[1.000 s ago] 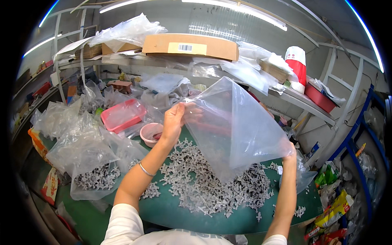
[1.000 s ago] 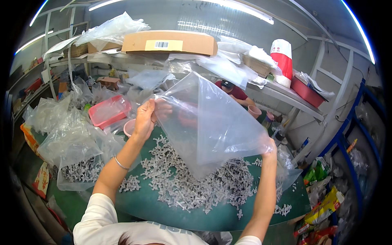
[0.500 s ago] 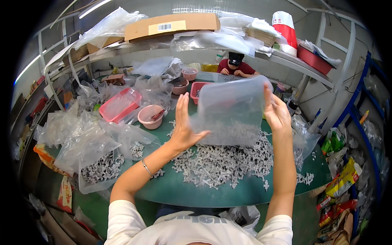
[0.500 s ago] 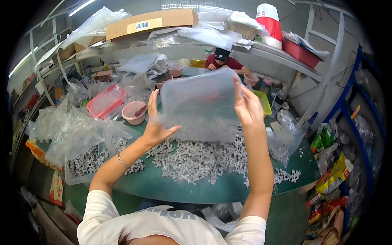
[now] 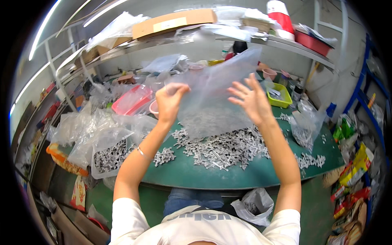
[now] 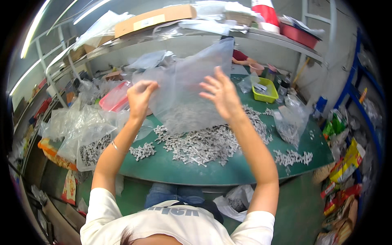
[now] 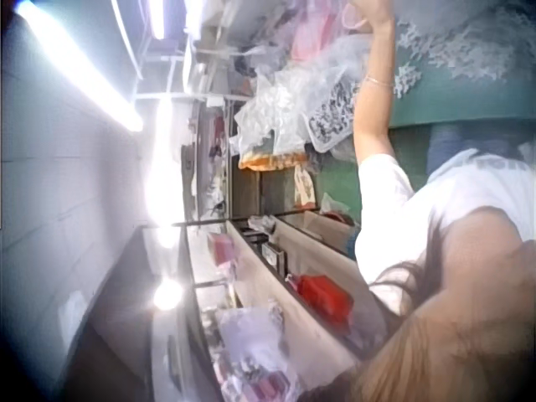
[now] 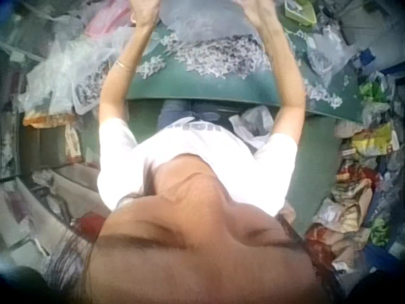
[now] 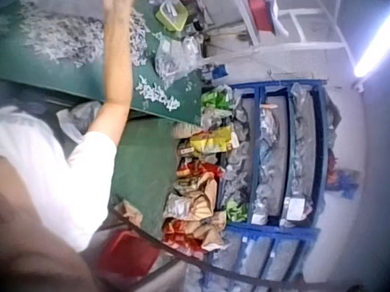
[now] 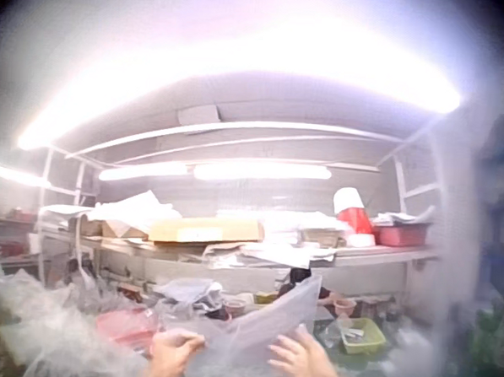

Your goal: The person sorts small metal crucifix-shaped components by hand on a green workbench and then gathers them into a plastic bag.

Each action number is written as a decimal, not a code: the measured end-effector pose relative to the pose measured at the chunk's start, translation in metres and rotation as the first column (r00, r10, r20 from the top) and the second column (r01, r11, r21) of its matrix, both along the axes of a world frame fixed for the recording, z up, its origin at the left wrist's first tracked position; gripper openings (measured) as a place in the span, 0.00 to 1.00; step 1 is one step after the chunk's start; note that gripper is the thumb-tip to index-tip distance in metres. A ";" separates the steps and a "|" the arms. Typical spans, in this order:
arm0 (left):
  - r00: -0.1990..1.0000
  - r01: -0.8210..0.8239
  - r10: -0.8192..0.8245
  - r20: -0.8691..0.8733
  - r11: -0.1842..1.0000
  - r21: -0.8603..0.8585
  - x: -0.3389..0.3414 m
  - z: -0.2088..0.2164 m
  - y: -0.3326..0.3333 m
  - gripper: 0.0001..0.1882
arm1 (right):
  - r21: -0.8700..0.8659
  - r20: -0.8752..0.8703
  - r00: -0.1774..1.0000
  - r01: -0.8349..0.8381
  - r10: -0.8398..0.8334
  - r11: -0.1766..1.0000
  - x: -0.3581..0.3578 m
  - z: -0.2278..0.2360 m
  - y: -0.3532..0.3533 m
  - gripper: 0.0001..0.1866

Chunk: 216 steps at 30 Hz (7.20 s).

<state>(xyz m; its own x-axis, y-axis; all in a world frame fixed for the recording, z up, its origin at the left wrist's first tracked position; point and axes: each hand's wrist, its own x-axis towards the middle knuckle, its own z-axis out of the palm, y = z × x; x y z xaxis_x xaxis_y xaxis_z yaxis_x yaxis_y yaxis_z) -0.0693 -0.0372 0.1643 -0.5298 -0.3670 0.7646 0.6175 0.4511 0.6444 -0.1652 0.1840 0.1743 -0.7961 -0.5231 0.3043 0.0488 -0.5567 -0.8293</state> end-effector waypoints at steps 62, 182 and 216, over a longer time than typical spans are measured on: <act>0.996 0.091 -0.089 0.025 0.992 -0.085 -0.164 0.081 0.067 0.06 | 0.147 -0.837 -0.113 0.896 -0.535 -0.419 -0.064 -0.165 0.186 0.59; 0.353 0.315 -0.722 0.595 0.690 0.652 -0.165 -0.013 0.201 0.16 | 0.893 -0.049 0.960 0.165 -0.274 0.418 -0.148 -0.081 0.149 0.29; 0.245 0.419 -0.213 0.946 0.903 0.094 -0.140 0.033 0.154 0.16 | 0.278 0.013 0.770 0.610 -0.638 0.742 -0.138 0.038 0.122 0.14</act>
